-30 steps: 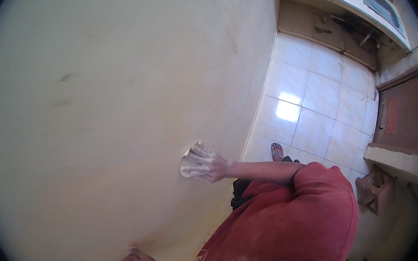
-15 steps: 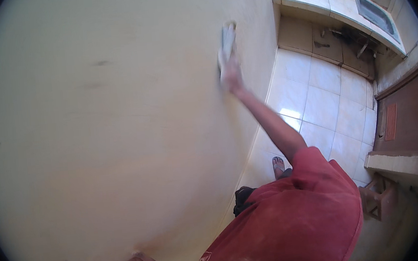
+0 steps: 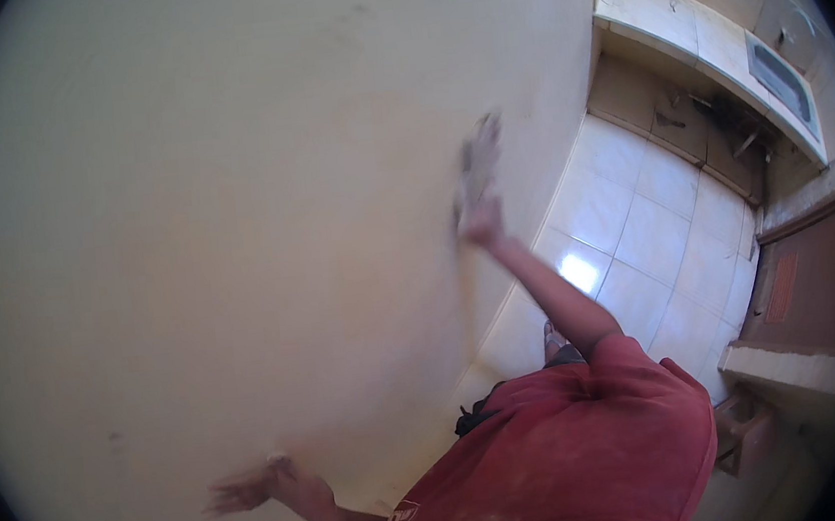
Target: The person wipes a wall with a white cloth, moving in vertical and circular motions across different sections. The person repeatedly rubs the same areas and occasionally pauses to touch the wall with bare hands.
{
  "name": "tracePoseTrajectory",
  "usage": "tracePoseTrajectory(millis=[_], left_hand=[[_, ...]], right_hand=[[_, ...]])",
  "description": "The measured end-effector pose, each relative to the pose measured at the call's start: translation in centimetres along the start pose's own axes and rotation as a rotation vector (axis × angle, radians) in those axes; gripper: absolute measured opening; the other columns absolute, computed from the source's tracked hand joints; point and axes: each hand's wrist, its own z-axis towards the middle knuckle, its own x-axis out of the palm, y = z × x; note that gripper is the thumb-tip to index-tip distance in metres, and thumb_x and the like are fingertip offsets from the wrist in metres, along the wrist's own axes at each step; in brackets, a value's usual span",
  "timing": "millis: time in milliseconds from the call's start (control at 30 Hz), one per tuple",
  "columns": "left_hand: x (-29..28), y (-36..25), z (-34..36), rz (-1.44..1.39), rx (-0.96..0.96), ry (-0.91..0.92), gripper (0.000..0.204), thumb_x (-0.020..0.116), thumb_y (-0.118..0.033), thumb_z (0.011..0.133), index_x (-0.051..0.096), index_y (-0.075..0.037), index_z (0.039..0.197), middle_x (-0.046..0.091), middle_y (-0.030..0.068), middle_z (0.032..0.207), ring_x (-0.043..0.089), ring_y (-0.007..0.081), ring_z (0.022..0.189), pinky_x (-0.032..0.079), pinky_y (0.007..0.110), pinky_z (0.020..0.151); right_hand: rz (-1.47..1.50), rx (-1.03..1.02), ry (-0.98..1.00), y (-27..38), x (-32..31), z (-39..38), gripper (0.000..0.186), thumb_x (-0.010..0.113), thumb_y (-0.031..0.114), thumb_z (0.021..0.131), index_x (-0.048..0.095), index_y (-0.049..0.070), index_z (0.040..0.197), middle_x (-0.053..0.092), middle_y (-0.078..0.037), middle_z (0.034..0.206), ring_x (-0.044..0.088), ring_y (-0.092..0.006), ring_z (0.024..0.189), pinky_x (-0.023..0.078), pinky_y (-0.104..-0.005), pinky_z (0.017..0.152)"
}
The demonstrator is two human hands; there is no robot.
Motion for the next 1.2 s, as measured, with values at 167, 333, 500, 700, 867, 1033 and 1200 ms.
tracePoseTrajectory(millis=[167,333,500,700,867,1033,1200], left_hand=[[5.0,9.0,3.0,-0.122,0.237,-0.361,0.066,0.037,-0.039,0.107,0.021,0.014,0.142,0.027,0.0346,0.141,0.034,0.0414,0.131,0.026,0.049,0.112],[2.9,13.9,4.8,-0.290,0.312,-1.006,0.075,0.044,-0.036,0.105,-0.002,0.003,0.149,0.006,0.0267,0.153,0.014,0.0369,0.144,0.015,0.052,0.117],[0.6,17.6,7.6,-0.111,0.451,-1.275,0.061,0.039,-0.035,0.107,0.016,0.012,0.139,0.020,0.0301,0.139,0.026,0.0374,0.128,0.026,0.050,0.110],[-1.3,18.2,7.7,-0.218,0.624,-1.520,0.060,0.038,-0.042,0.104,0.029,0.006,0.138,0.023,0.0270,0.145,0.027,0.0392,0.132,0.022,0.059,0.109],[-0.7,17.9,6.9,-0.341,0.743,-1.489,0.067,0.037,-0.045,0.102,0.026,0.007,0.143,0.022,0.0288,0.150,0.028,0.0424,0.135,0.021,0.060,0.108],[1.0,19.4,5.5,-0.454,0.565,-1.394,0.069,0.035,-0.048,0.102,0.026,0.007,0.144,0.024,0.0285,0.150,0.031,0.0418,0.133,0.022,0.057,0.109],[1.4,20.2,5.2,-0.498,0.509,-1.359,0.067,0.034,-0.047,0.103,0.027,0.006,0.143,0.025,0.0271,0.148,0.030,0.0403,0.133,0.022,0.056,0.108]], right_hand=[[0.185,0.315,-0.143,-0.6,-2.2,7.9,0.069,0.040,0.013,0.102,0.001,-0.006,0.156,0.002,-0.020,0.165,-0.001,-0.0336,0.153,0.001,-0.0404,0.123],[0.052,0.230,0.170,10.5,0.8,-4.3,0.084,0.048,0.002,0.092,-0.006,-0.004,0.155,-0.018,-0.027,0.161,-0.007,-0.0424,0.151,0.007,-0.0451,0.123],[0.257,0.288,0.305,19.5,2.1,-14.7,0.068,0.040,0.011,0.100,0.005,-0.007,0.155,-0.017,-0.028,0.161,-0.011,-0.0432,0.150,0.004,-0.0495,0.122],[0.185,0.435,-0.086,9.7,4.0,-4.6,0.061,0.027,0.025,0.107,0.005,-0.004,0.156,-0.015,-0.019,0.164,-0.012,-0.0326,0.152,-0.006,-0.0417,0.123],[0.181,0.614,-0.228,4.7,0.0,4.7,0.067,0.027,0.038,0.107,0.007,-0.003,0.156,0.009,-0.020,0.164,0.007,-0.0300,0.152,0.008,-0.0365,0.123],[0.024,0.498,0.041,12.8,2.6,-8.3,0.065,0.032,0.028,0.106,0.002,0.003,0.158,0.005,-0.023,0.162,0.045,-0.0321,0.102,0.039,-0.0406,0.087],[-0.318,0.105,0.092,23.0,4.3,-18.0,0.068,0.034,0.015,0.105,-0.007,0.004,0.158,-0.009,-0.021,0.165,0.056,-0.0280,0.065,0.050,-0.0387,0.060]])
